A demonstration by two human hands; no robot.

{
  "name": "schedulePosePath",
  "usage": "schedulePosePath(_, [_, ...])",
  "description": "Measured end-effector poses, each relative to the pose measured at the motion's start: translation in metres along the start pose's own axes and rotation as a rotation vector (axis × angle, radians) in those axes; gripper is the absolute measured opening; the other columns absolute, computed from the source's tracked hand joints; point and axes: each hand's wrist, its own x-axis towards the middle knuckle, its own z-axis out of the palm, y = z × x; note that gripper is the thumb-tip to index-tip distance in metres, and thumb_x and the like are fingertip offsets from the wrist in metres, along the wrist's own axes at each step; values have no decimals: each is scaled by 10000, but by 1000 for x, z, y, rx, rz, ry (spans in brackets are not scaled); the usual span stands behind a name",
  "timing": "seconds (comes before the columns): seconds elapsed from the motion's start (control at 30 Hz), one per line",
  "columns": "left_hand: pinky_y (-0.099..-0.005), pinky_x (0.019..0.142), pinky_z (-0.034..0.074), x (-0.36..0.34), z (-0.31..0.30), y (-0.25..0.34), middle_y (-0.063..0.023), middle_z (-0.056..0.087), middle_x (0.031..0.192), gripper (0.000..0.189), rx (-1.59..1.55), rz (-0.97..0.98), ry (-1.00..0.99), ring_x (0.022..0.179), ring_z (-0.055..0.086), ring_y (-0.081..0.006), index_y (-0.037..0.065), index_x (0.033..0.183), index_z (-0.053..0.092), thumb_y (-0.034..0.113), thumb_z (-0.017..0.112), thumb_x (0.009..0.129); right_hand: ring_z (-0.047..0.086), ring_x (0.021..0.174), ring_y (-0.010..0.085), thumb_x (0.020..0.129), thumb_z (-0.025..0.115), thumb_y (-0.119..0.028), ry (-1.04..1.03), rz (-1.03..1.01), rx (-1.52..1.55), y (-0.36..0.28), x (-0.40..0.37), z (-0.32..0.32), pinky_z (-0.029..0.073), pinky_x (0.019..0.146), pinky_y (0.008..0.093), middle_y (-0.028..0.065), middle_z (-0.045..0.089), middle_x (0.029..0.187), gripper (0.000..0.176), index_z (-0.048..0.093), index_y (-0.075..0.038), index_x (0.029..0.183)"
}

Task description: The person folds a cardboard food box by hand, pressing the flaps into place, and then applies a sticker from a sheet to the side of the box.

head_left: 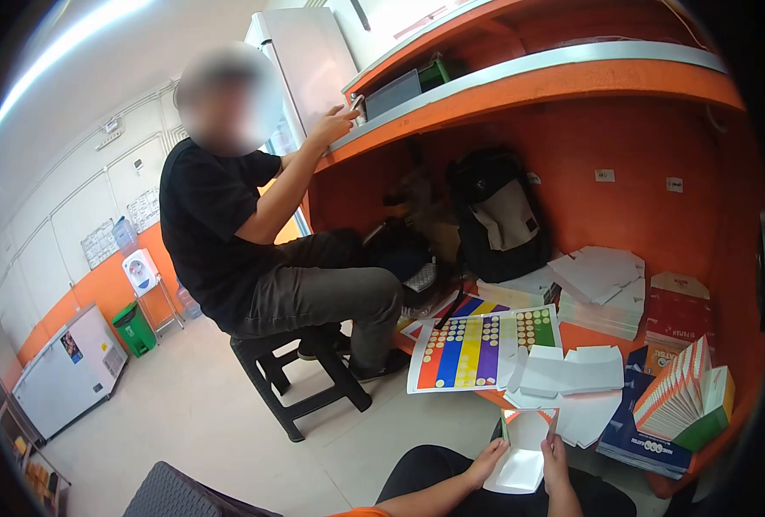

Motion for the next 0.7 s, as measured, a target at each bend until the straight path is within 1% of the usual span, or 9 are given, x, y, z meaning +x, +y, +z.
schedulePosePath(0.03, [-204,792,380,-2,-1,-2,12,517,930,300,1,-9,1,887,480,-62,91,1035,506,352,394,938,413,1121,230,846,543,-239,-18,-25,111,5,0,1,296,963,349,144,458,1192,429,425,-8,1188])
schedulePosePath(0.1, [-218,829,379,-6,-1,-3,-5,524,984,337,-124,-21,-23,935,489,-82,79,1098,487,356,374,942,387,1145,232,860,514,-238,-23,-56,100,13,-2,3,275,978,352,144,427,1225,453,374,-15,1229])
schedulePosePath(0.23, [-236,888,362,-2,4,2,-31,520,1071,409,-108,-35,0,1012,485,-114,63,1180,447,382,360,940,328,1200,238,873,472,-205,9,-114,112,25,2,7,231,1010,357,148,352,1296,527,251,-26,1316])
schedulePosePath(0.3, [-253,935,337,-2,8,3,-58,501,1146,471,-108,-86,95,1072,468,-143,50,1236,410,408,349,936,336,1200,239,901,433,-258,11,-125,129,48,8,8,237,1010,347,147,351,1298,514,240,-30,1319])
schedulePosePath(0.37, [-263,943,335,2,2,-4,-69,496,1167,486,-144,-124,50,1082,467,-152,55,1248,401,421,353,931,339,1202,234,928,373,-329,50,-64,259,68,9,5,246,1010,338,142,349,1300,490,264,-32,1303])
schedulePosePath(0.4, [-268,945,334,3,1,-4,-71,493,1174,491,-186,-118,9,1085,466,-154,56,1254,396,422,353,930,361,1200,220,930,285,-465,-24,-176,226,30,-3,11,276,1003,330,113,367,1309,588,257,-44,1340])
schedulePosePath(0.5, [-278,949,335,4,-1,-12,-72,488,1190,499,-245,-128,-32,1092,464,-160,58,1267,383,423,360,927,405,1132,202,930,323,-437,-42,-180,402,49,4,9,302,967,328,105,416,1240,526,349,-18,1248])
schedulePosePath(0.53, [-280,951,333,-1,2,-3,-70,488,1193,502,-252,-130,-10,1096,463,-163,58,1268,383,425,363,926,438,1085,185,919,318,-486,-82,-144,505,40,2,11,331,935,317,89,456,1184,558,395,-17,1211])
schedulePosePath(0.7, [-294,930,364,-1,1,-3,-69,501,1182,529,-277,-147,57,1075,488,-177,51,1267,382,449,360,920,483,995,143,901,397,-480,-37,40,413,-9,-3,22,360,873,275,69,524,1067,517,488,-17,1112])
